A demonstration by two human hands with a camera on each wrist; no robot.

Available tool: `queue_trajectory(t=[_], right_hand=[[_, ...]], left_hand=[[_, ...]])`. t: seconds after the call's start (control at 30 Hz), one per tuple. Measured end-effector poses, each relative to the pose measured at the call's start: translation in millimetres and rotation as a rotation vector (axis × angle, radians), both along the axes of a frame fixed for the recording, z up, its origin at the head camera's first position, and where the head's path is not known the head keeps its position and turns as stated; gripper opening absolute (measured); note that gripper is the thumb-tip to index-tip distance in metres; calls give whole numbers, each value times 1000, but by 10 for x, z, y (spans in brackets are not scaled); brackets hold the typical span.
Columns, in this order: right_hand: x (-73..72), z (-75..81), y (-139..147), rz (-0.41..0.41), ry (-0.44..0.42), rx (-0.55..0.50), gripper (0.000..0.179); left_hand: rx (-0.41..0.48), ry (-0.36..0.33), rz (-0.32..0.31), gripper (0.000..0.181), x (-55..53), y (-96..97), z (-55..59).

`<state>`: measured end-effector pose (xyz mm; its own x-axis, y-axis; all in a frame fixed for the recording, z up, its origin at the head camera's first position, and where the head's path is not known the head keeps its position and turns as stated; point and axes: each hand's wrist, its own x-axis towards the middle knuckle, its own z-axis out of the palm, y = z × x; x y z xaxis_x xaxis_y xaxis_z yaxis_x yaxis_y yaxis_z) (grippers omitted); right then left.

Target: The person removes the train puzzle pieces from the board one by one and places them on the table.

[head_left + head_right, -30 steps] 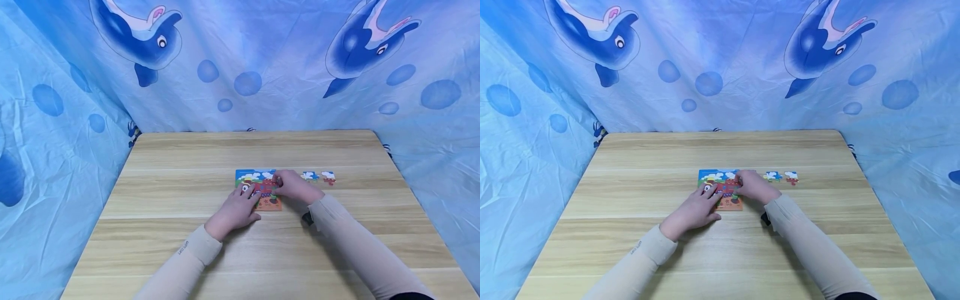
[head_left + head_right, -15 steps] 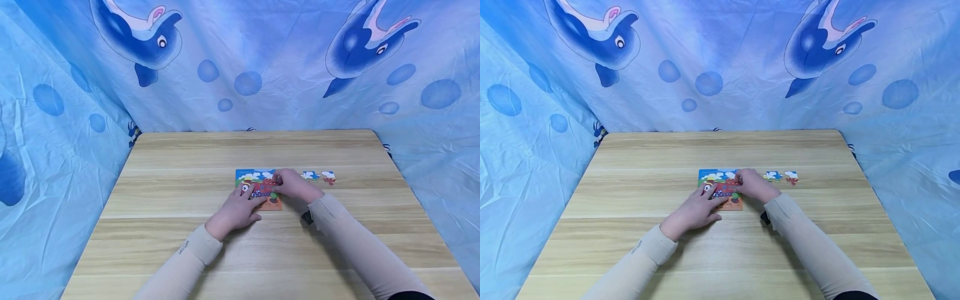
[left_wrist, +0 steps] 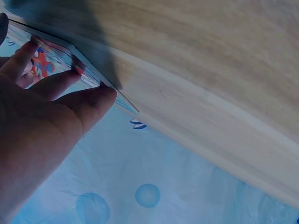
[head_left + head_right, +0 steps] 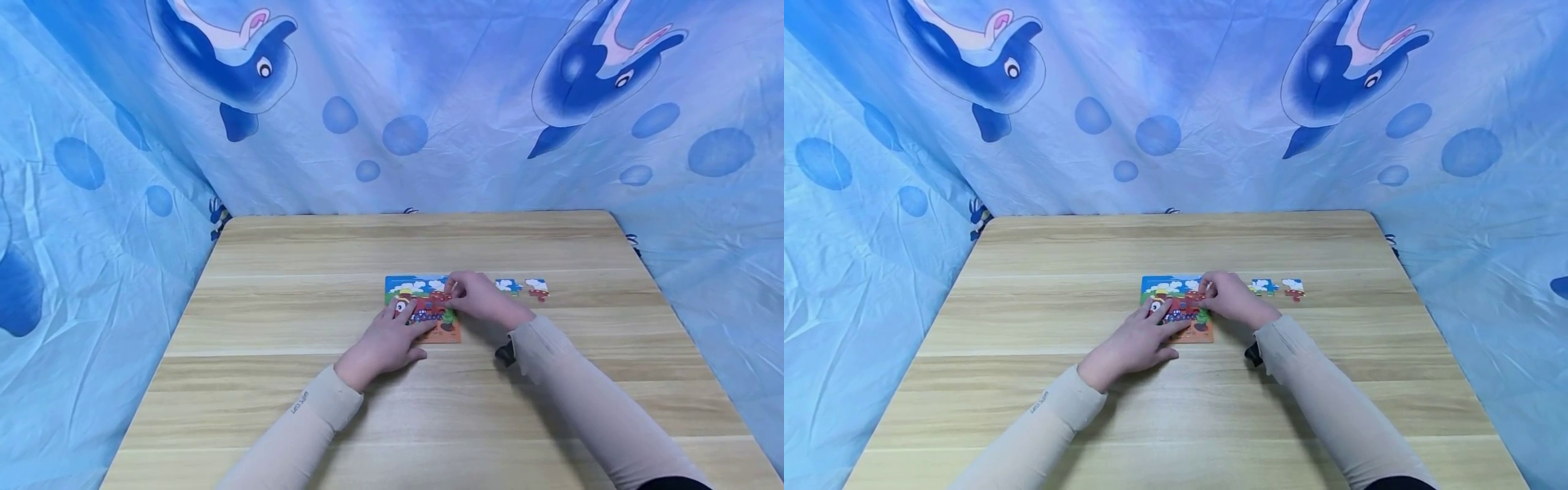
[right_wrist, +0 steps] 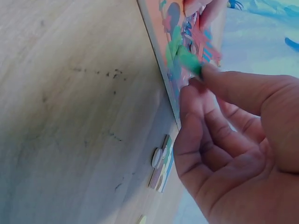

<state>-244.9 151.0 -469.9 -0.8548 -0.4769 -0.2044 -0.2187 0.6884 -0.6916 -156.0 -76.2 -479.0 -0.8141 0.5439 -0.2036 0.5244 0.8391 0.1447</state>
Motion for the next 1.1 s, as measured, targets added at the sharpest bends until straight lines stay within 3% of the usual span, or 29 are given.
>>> queue_trajectory(t=[0.2,0.37,0.8,1.1], right_hand=[[9,2,158,-33,-35,-110,8],[34,14,387,-57,-36,-135,10],[109,15,1087,-117,-77,-104,11],[204,57,1555,-155,-119,-82,25]], left_hand=[[3,-14,3,62,-13,1,-3],[9,-24,9,62,-14,-2,-3],[27,-50,15,63,-6,-1,-13],[36,-62,29,63,-6,-5,-2]])
